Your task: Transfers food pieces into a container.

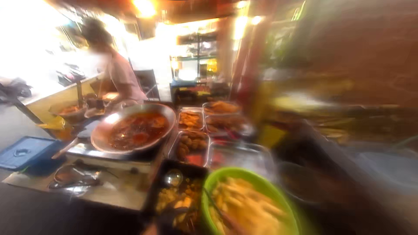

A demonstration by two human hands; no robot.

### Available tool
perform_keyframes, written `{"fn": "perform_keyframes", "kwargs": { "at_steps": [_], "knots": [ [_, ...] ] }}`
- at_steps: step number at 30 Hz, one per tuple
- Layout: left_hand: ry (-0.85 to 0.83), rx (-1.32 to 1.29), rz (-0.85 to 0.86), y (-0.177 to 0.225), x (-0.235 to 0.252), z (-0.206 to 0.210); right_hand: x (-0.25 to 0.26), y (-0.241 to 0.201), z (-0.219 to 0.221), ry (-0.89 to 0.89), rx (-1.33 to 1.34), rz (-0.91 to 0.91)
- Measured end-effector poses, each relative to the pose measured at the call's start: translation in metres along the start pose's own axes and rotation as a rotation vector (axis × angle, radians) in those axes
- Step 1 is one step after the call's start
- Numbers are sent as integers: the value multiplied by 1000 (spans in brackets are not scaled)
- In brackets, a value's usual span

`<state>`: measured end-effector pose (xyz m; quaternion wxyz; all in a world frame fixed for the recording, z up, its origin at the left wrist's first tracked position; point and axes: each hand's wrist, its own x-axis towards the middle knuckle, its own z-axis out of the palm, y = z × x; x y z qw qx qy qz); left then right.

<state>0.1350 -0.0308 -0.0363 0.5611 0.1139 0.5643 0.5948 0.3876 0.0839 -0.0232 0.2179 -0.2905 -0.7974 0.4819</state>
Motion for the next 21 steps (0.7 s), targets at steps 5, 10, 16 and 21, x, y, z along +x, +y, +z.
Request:
{"fn": "perform_keyframes", "kwargs": {
  "at_steps": [5, 10, 16, 21],
  "knots": [
    [164, 36, -14, 10, -16, -41, 32, 8, 67, -284, -136, -31],
    [59, 48, 85, 6, -9, -92, 49, -10, 106, -167, -222, -164],
    [-71, 46, 12, 27, -6, -113, 55, -32, 129, -221, -311, -65],
    [-93, -12, 5, 11, 11, -140, 55, -42, 136, -175, -316, -59]
  ]
}}
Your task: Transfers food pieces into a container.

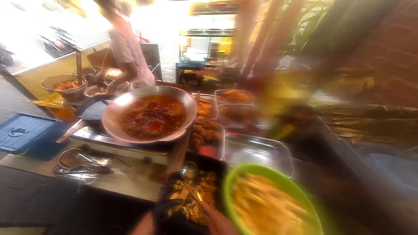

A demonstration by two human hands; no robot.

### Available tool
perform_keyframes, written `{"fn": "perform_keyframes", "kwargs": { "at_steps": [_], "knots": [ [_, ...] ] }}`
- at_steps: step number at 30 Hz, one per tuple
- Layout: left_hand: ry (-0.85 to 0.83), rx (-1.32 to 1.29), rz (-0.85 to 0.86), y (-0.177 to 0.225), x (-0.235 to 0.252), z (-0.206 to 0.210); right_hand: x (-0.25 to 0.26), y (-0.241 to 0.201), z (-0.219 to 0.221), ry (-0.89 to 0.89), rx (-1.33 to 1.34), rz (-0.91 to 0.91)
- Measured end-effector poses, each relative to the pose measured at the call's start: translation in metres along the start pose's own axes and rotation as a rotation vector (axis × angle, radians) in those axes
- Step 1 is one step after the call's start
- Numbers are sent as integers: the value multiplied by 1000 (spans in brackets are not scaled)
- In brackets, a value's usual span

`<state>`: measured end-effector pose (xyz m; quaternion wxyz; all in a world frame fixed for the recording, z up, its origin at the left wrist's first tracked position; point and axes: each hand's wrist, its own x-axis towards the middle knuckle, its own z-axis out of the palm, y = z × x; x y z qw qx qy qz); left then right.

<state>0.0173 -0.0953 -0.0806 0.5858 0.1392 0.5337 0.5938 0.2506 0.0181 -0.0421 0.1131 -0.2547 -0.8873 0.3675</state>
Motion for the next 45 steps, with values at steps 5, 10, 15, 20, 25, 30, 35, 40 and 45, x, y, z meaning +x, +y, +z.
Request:
{"fn": "perform_keyframes", "kwargs": {
  "at_steps": [5, 10, 15, 20, 25, 30, 35, 40, 45],
  "knots": [
    [54, 1, -60, 30, -13, 30, 1, 5, 6, -25, -5, 46],
    [-8, 1, -38, 6, 11, 8, -2, 1, 4, 17, 4, 45],
    [203, 104, -180, 45, -17, 55, -2, 7, 1, -23, -9, 80],
    [-5, 48, -9, 53, -29, 50, -3, 15, 7, -4, 1, 74],
    [163, 15, -80, 82, -53, 80, -1, 11, 0, -21, 15, 66],
    [77, -33, -31, 51, -34, 63, -3, 11, -2, -78, 12, 75],
    [184, -41, -99, 77, -49, 83, -3, 8, -3, -38, 14, 59],
    [222, -9, -136, 79, -47, 86, 3, 14, -12, -71, -7, 62],
    [-65, -76, 15, -7, 16, 19, -5, 11, -4, -68, -20, 105]
  ]
}}
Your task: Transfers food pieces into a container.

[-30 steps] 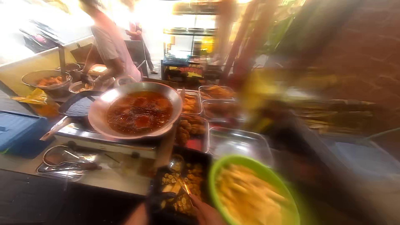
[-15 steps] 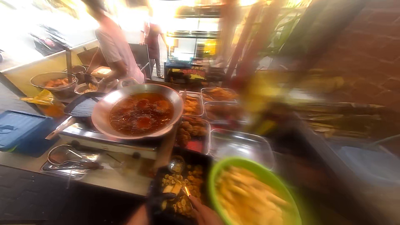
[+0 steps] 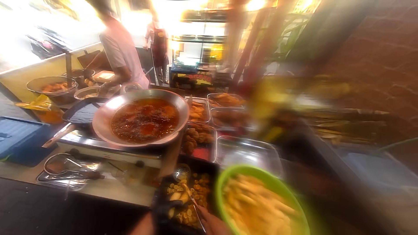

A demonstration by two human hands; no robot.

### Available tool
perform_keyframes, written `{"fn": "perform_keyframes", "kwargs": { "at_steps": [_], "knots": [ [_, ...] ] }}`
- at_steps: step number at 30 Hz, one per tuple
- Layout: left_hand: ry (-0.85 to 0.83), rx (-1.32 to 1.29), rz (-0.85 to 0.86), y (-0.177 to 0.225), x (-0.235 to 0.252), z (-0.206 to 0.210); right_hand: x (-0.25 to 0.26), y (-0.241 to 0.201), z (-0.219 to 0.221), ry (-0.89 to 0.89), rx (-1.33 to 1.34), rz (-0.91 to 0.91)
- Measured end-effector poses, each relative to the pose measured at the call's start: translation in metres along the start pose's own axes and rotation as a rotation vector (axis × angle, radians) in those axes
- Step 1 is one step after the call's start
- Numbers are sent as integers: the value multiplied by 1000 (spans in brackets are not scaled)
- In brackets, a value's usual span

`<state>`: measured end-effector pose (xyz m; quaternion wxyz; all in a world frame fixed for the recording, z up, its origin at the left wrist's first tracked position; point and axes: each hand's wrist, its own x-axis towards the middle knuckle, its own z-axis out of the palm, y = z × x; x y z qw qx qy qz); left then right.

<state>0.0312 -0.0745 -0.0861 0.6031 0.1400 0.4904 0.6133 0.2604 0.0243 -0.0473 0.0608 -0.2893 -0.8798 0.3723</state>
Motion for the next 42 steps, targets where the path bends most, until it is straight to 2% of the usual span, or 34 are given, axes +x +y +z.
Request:
{"fn": "perform_keyframes", "kwargs": {
  "at_steps": [4, 5, 6, 7, 8, 9, 10, 12, 14, 17, 20, 22, 24, 25, 27, 29, 35, 40, 42],
  "knots": [
    [27, -33, -41, 9, -12, 12, 0, -4, -4, -49, 7, 32],
    [78, -8, -69, 20, -20, 24, -1, -6, -7, -24, 15, 15],
    [243, 6, -166, 41, -30, 50, -2, -9, -10, 13, 25, -11],
    [322, -5, -215, 52, -32, 63, -3, -11, -11, 47, 33, -34],
    [233, -44, -158, 44, -30, 52, -4, -11, -9, 63, 34, -47],
    [44, -98, -51, 24, -20, 27, -5, -9, -6, 55, 29, -47],
    [-23, -147, -9, 11, -11, 16, -5, -6, -3, 40, 27, -38],
    [-7, -161, -39, -2, 0, 9, -4, 2, -2, -12, 12, -11],
    [56, -151, -65, 4, -6, 16, -2, -1, -6, -39, 9, -1],
    [127, -133, -80, 11, -7, 26, -5, -12, -11, 33, 10, -43],
    [93, -198, -40, 9, -6, 22, -7, -11, -5, 26, 4, -45],
    [102, -150, -79, 28, -17, 36, -6, 0, 2, -10, 2, -28],
    [301, -64, -214, 62, -36, 73, -3, 2, 2, -67, -12, 7],
    [306, -50, -225, 62, -37, 73, -3, 1, 1, -86, -23, 22],
    [204, -108, -150, 29, -21, 45, -4, 1, -1, -109, -58, 60],
    [182, -163, -95, 9, -7, 25, -7, 4, -3, -113, -87, 88],
    [126, -83, -50, 2, 11, 4, -17, 6, -15, 2, -22, -29],
    [98, -162, -72, 10, 6, 20, -14, 16, -6, -56, -10, -25],
    [266, -95, -175, 48, -22, 58, -11, 15, -9, -106, -38, 12]
  ]
}}
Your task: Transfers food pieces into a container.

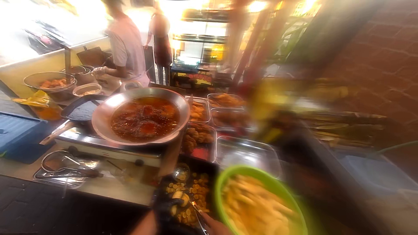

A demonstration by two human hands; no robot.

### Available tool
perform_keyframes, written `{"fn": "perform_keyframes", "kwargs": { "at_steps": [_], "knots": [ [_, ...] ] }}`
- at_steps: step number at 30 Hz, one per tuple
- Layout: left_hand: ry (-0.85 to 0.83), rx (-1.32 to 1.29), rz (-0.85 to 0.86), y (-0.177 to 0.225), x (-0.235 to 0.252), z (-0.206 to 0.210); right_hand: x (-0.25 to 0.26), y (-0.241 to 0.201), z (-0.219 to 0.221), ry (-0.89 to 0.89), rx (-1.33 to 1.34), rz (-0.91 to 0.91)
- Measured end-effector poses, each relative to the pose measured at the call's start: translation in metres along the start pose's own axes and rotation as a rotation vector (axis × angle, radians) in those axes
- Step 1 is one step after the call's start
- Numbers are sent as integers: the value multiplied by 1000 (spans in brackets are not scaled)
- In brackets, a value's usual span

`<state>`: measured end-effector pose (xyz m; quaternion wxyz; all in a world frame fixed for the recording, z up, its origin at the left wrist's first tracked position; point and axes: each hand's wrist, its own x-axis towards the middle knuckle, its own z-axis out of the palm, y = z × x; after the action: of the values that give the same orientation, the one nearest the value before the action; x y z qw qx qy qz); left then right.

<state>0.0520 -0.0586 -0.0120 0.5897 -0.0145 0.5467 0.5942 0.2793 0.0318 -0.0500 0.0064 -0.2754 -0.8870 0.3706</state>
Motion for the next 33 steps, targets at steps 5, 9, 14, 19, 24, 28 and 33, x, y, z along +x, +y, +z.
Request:
{"fn": "perform_keyframes", "kwargs": {
  "at_steps": [5, 9, 14, 19, 24, 28, 33],
  "knots": [
    [-6, 101, -26, 27, -37, 21, -5, -12, -9, -19, -134, 106],
    [25, 15, -12, -1, 8, 2, -12, -8, -3, 117, -83, 3],
    [-219, -71, 100, -27, 43, -27, -8, -3, 3, 66, -9, 11],
    [48, 52, -36, 16, -15, 21, -8, -14, -6, 6, -113, 107],
    [-77, 32, 51, -15, 30, -13, -12, -16, -8, 118, -224, 100],
    [62, 100, -4, 4, 7, 9, -11, -11, -14, 69, -161, 129],
    [0, 97, -76, -22, 54, -27, -6, -1, -16, -39, -34, 193]
  ]
}}
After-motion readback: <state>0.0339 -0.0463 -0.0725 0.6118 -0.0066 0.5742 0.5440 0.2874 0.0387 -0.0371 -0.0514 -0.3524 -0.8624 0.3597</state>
